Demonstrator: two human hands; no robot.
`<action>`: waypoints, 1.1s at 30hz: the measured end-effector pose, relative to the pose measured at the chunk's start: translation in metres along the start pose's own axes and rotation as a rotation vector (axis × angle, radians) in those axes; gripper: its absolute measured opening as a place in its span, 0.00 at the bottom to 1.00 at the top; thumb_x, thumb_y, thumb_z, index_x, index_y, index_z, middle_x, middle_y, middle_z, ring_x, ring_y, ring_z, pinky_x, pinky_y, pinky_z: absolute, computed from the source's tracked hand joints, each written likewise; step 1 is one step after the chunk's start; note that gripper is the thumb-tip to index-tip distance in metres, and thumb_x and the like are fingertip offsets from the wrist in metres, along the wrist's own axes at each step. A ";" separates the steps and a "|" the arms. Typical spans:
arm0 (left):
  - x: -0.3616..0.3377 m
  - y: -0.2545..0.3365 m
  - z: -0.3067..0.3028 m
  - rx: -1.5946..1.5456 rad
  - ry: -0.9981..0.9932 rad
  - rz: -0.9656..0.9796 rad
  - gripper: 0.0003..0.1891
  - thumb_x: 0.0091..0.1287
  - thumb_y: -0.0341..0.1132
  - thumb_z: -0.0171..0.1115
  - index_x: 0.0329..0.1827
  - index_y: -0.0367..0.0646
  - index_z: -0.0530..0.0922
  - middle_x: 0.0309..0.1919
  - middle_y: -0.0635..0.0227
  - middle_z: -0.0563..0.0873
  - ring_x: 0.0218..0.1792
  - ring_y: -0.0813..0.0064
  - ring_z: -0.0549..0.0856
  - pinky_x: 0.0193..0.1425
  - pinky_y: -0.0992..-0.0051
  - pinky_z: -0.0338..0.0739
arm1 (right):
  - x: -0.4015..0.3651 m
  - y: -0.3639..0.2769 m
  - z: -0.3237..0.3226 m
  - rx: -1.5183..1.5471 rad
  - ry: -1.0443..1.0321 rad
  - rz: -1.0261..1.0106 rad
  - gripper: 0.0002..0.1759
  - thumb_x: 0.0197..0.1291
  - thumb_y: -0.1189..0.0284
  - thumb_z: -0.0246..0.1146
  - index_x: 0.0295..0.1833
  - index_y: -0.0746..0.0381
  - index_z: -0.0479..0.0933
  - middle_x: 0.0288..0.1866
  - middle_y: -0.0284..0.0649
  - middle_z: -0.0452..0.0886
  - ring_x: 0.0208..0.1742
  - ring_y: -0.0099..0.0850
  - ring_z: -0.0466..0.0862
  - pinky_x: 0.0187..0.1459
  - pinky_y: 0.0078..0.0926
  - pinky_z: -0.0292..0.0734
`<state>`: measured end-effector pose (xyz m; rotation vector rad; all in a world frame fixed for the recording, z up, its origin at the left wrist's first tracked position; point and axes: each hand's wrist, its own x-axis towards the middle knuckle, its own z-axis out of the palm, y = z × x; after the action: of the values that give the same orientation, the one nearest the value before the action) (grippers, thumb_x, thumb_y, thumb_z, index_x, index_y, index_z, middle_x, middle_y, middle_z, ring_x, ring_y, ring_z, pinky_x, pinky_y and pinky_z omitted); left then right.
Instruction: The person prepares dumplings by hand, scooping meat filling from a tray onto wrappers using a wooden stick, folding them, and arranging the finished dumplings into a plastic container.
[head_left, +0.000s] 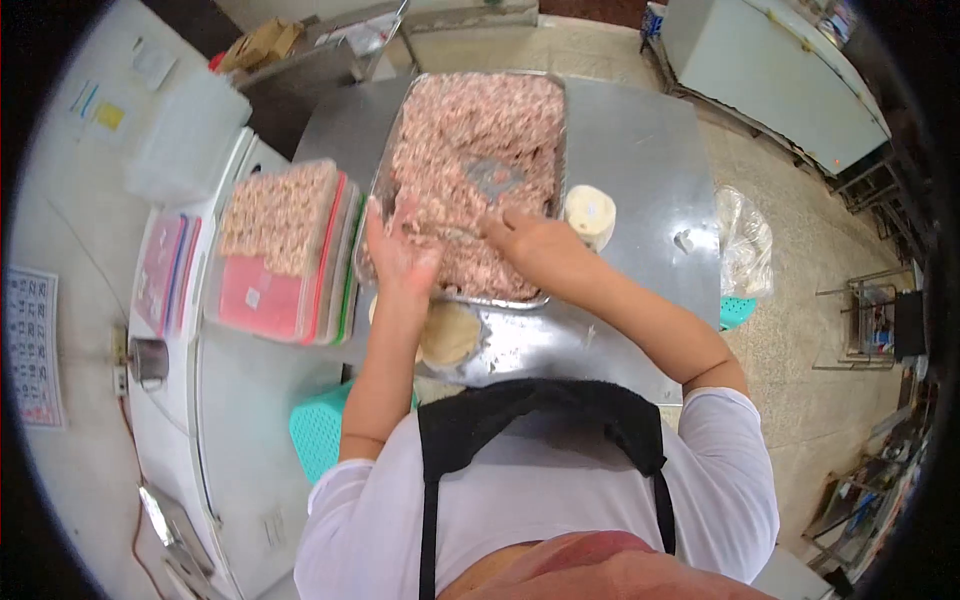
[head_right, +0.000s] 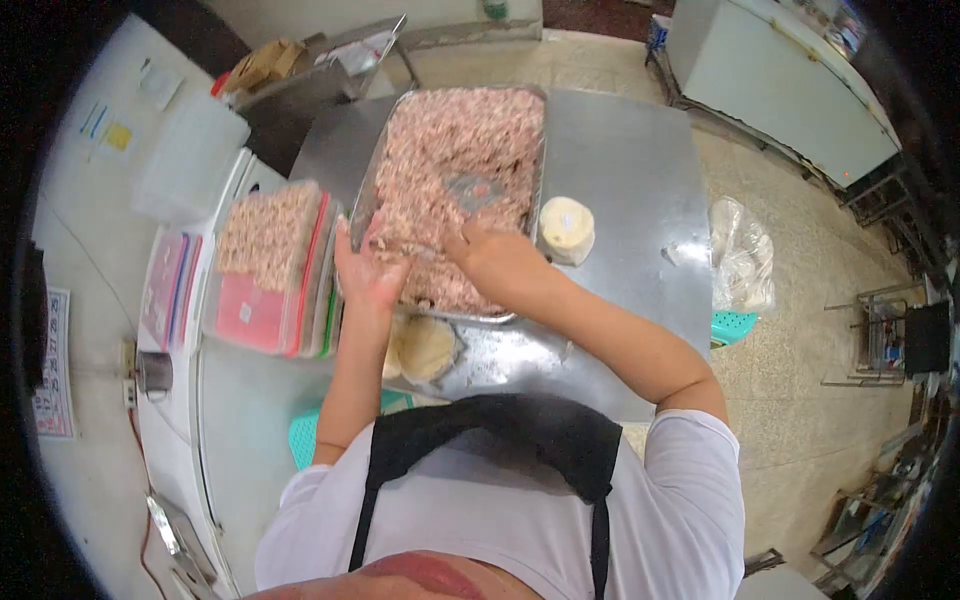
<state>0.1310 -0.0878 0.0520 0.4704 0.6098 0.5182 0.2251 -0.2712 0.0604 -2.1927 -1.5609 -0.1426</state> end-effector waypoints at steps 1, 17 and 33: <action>0.008 0.000 -0.004 -0.035 0.025 0.005 0.32 0.66 0.58 0.54 0.61 0.38 0.71 0.65 0.52 0.71 0.67 0.50 0.68 0.70 0.39 0.56 | 0.002 0.002 0.001 0.036 -0.068 0.031 0.14 0.63 0.66 0.59 0.50 0.61 0.78 0.35 0.46 0.79 0.37 0.45 0.83 0.38 0.41 0.79; -0.028 0.041 0.019 1.420 -1.089 0.496 0.14 0.52 0.31 0.71 0.41 0.42 0.83 0.40 0.66 0.86 0.45 0.70 0.83 0.53 0.69 0.76 | -0.025 -0.017 -0.061 0.547 -0.176 0.061 0.16 0.68 0.62 0.54 0.50 0.61 0.80 0.40 0.54 0.82 0.42 0.52 0.82 0.46 0.44 0.76; -0.007 0.025 -0.065 1.377 -0.403 0.190 0.24 0.57 0.33 0.68 0.58 0.38 0.77 0.44 0.64 0.86 0.44 0.75 0.83 0.50 0.74 0.77 | -0.031 0.041 0.016 -0.139 -0.236 0.153 0.14 0.61 0.71 0.56 0.51 0.59 0.79 0.40 0.43 0.82 0.41 0.41 0.85 0.38 0.41 0.81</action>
<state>0.0762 -0.0558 0.0218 1.8978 0.4558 0.0899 0.2488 -0.3024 0.0241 -2.5053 -1.5356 0.0586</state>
